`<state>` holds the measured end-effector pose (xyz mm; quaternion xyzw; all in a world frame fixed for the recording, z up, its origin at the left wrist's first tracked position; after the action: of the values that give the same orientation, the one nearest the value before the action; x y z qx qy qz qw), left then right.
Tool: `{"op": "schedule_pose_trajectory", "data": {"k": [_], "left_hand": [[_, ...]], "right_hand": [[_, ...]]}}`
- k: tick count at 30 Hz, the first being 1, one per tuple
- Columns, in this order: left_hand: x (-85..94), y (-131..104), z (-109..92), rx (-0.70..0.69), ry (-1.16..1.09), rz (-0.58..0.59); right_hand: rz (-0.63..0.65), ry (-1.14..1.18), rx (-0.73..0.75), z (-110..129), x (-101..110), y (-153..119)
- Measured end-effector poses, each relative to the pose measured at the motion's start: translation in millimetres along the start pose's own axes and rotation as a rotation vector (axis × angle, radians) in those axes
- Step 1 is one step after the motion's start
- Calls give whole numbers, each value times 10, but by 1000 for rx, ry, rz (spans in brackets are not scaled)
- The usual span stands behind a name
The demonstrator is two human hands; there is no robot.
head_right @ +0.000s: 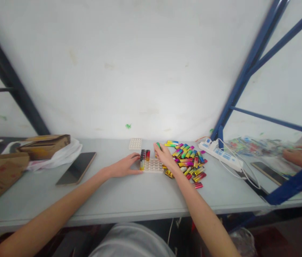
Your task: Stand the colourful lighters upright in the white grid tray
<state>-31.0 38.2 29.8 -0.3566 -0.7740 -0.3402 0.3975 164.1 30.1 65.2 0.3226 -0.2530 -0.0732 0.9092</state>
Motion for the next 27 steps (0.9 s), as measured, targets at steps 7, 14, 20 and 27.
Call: {"op": "schedule_pose_trajectory", "data": {"k": [7, 14, 20, 27], "left_hand": [[-9, 2, 14, 2, 6, 0], [-18, 2, 15, 5, 27, 19], [-8, 4, 17, 9, 20, 11], [-3, 5, 2, -1, 10, 4]], "right_hand": [[12, 103, -104, 22, -30, -45], [70, 122, -108, 70, -58, -66], [-11, -20, -251, 22, -87, -90], [19, -168, -297, 59, -115, -117]]}}
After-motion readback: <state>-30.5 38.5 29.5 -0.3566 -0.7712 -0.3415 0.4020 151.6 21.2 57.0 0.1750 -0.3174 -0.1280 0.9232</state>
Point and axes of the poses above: each hand's wrist, its own y-axis towards the middle knuckle, its own x-axis out of the back of the hand, z = x × y, the point moved 7 cm from there along y, towards the middle knuckle, and after that the axes turned 4 degrees about -x, right-handed, at the moved point
